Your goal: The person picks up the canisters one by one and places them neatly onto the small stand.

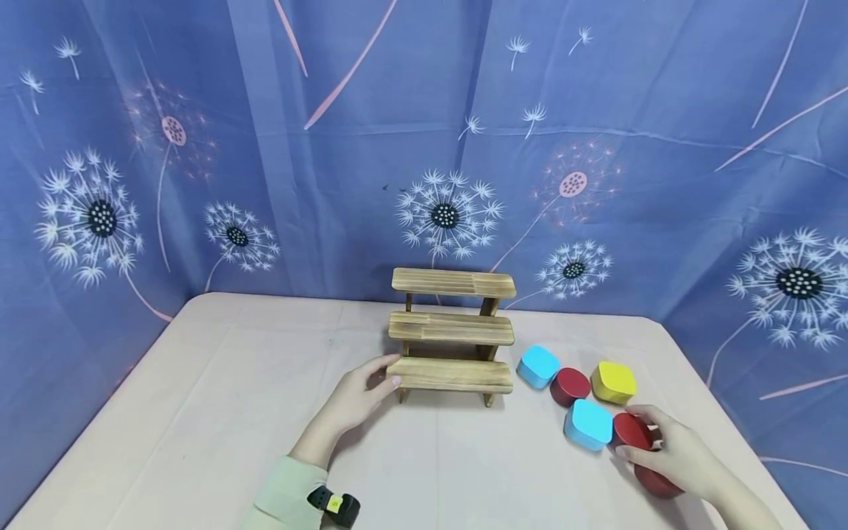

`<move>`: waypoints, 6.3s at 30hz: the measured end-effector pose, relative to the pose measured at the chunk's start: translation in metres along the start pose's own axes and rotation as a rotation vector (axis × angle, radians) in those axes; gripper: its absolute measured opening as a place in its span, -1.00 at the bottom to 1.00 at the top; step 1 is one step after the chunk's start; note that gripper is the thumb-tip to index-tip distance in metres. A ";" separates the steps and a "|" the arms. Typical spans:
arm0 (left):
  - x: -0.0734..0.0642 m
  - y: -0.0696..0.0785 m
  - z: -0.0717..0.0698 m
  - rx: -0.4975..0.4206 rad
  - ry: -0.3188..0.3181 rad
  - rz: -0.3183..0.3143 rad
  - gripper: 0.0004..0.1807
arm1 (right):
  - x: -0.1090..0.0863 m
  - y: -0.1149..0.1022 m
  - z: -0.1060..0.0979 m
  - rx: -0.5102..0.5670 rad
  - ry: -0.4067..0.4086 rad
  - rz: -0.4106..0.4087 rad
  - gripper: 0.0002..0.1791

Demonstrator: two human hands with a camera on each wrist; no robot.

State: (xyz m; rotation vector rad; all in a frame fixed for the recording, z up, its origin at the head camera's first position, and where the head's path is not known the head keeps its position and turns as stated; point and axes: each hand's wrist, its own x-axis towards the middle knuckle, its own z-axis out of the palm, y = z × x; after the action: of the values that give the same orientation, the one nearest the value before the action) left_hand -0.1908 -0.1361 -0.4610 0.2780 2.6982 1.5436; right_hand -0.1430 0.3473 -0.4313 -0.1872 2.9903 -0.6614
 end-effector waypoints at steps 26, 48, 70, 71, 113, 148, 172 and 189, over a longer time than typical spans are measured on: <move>-0.001 -0.001 0.001 -0.007 -0.009 -0.005 -0.45 | 0.002 -0.015 -0.027 -0.010 0.076 -0.057 -0.23; 0.010 0.004 -0.016 -0.073 -0.212 -0.042 -0.53 | 0.014 -0.036 -0.035 -0.032 0.235 -0.191 -0.30; 0.009 0.002 -0.015 -0.033 -0.216 0.011 -0.53 | 0.056 -0.072 -0.030 0.062 0.160 -0.238 -0.30; 0.009 0.002 -0.015 -0.035 -0.216 0.012 -0.53 | 0.058 -0.074 -0.030 0.074 0.163 -0.238 -0.30; 0.012 -0.008 -0.009 -0.295 -0.286 0.002 -0.59 | 0.088 -0.125 -0.037 0.226 0.121 -0.331 -0.33; 0.013 -0.011 -0.009 -0.309 -0.282 0.018 -0.57 | 0.112 -0.161 -0.033 0.328 0.241 -0.389 -0.38; 0.013 -0.010 -0.009 -0.330 -0.296 0.007 -0.56 | 0.135 -0.189 -0.030 0.398 0.243 -0.427 -0.34; 0.013 -0.009 -0.010 -0.348 -0.298 0.019 -0.56 | 0.145 -0.214 -0.025 0.498 0.181 -0.417 -0.24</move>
State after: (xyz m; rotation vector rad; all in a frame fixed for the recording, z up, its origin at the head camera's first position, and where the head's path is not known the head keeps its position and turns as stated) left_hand -0.2057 -0.1466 -0.4627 0.4782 2.1685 1.7758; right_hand -0.2674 0.1455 -0.3250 -0.7579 2.8411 -1.5057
